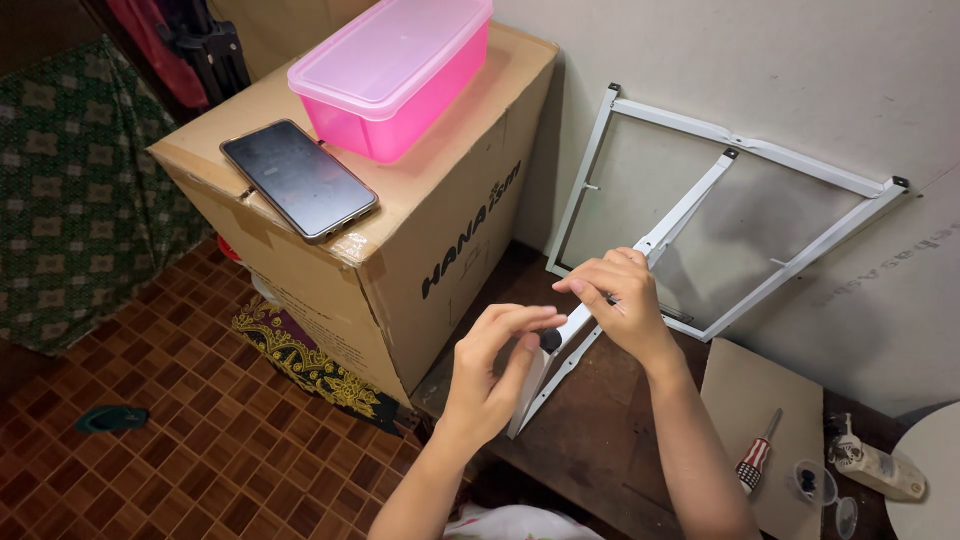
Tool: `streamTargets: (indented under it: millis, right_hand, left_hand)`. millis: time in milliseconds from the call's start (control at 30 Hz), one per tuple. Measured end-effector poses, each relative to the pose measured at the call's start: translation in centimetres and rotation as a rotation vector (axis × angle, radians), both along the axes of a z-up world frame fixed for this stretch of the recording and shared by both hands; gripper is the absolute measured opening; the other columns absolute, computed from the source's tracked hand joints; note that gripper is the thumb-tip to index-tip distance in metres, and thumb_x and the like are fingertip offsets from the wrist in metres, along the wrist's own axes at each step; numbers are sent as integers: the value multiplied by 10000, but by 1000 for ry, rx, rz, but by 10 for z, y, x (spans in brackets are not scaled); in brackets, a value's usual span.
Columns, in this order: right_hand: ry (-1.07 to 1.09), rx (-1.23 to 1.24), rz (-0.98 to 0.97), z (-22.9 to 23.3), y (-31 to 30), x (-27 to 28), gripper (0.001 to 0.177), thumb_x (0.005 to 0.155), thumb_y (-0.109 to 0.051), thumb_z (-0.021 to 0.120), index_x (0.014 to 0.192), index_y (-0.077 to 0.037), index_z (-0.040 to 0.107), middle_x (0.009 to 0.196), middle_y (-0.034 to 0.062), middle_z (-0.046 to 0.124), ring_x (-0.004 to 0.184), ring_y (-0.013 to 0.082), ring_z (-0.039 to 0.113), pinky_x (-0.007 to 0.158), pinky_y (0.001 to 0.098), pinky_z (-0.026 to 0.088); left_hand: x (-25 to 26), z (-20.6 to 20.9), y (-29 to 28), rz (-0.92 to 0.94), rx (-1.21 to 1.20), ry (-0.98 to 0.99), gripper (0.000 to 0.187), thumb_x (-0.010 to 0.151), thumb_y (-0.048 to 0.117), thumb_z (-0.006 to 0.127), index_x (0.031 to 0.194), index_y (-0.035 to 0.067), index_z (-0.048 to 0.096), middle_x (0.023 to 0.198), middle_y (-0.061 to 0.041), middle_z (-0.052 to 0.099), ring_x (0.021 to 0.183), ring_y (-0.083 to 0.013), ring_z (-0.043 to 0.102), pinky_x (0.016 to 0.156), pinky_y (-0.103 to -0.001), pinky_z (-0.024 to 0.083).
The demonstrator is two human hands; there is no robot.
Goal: The person attaches black rubber feet to the ends of white metal folding table legs by hand, then unfolds the X-shaped leg frame, joins the two leg sections, and threads a bolt at the center pivot to secure the frame.
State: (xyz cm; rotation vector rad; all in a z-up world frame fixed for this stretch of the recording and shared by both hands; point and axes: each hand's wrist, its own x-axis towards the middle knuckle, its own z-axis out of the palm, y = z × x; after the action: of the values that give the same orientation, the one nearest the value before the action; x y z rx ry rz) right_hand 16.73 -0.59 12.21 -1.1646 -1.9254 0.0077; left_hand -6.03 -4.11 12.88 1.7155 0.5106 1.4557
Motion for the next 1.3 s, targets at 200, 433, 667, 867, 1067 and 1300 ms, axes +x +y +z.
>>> streamTargets:
  millis: [200, 433, 667, 867, 1067, 1300]
  right_hand:
    - [9, -7, -5, 0, -6, 3, 206, 978, -191, 631, 850, -115, 773, 831, -32, 742, 719, 145, 532, 929, 336, 372]
    - [10, 10, -7, -1, -8, 5, 209, 973, -192, 632, 838, -119, 773, 825, -40, 744, 710, 149, 521, 911, 338, 374]
    - [-6, 25, -3, -3, -10, 9, 203, 969, -203, 636, 840, -119, 770, 829, -43, 741, 721, 153, 521, 922, 342, 378]
    - [-1, 14, -12, -5, -12, 11, 199, 964, -211, 642, 849, -115, 772, 841, -37, 744, 752, 160, 536, 929, 344, 377]
    - [60, -48, 41, -4, -15, 15, 173, 963, -224, 665, 909, -103, 776, 885, -21, 753, 777, 139, 585, 1013, 339, 361]
    - [424, -233, 315, 26, -31, 21, 97, 925, -77, 722, 1009, -37, 750, 997, 80, 748, 982, 177, 689, 886, 318, 528]
  left_hand:
    - [2, -1, -4, 207, 145, -11, 308, 913, 3, 702, 1218, 40, 673, 1156, -95, 718, 1105, -253, 666, 961, -355, 540]
    - [13, 0, -11, 288, 251, 65, 435, 792, 75, 834, 1196, 63, 673, 986, -41, 713, 981, -234, 632, 855, -348, 525]
    - [20, -15, -9, 1, 44, -32, 319, 983, 115, 651, 1295, 45, 650, 1177, -80, 753, 1112, -205, 692, 970, -323, 544]
    - [31, -41, -7, -132, -46, -192, 346, 993, 200, 651, 1276, 2, 637, 1182, -131, 724, 1130, -220, 674, 1037, -325, 500]
    - [36, -57, 2, -129, -43, -154, 236, 961, 217, 715, 1060, 2, 717, 1156, -104, 709, 1080, -210, 689, 977, -315, 523]
    - [34, -57, 6, -134, -26, -143, 242, 968, 218, 711, 1070, -2, 721, 1169, -96, 704, 1074, -204, 688, 964, -312, 526]
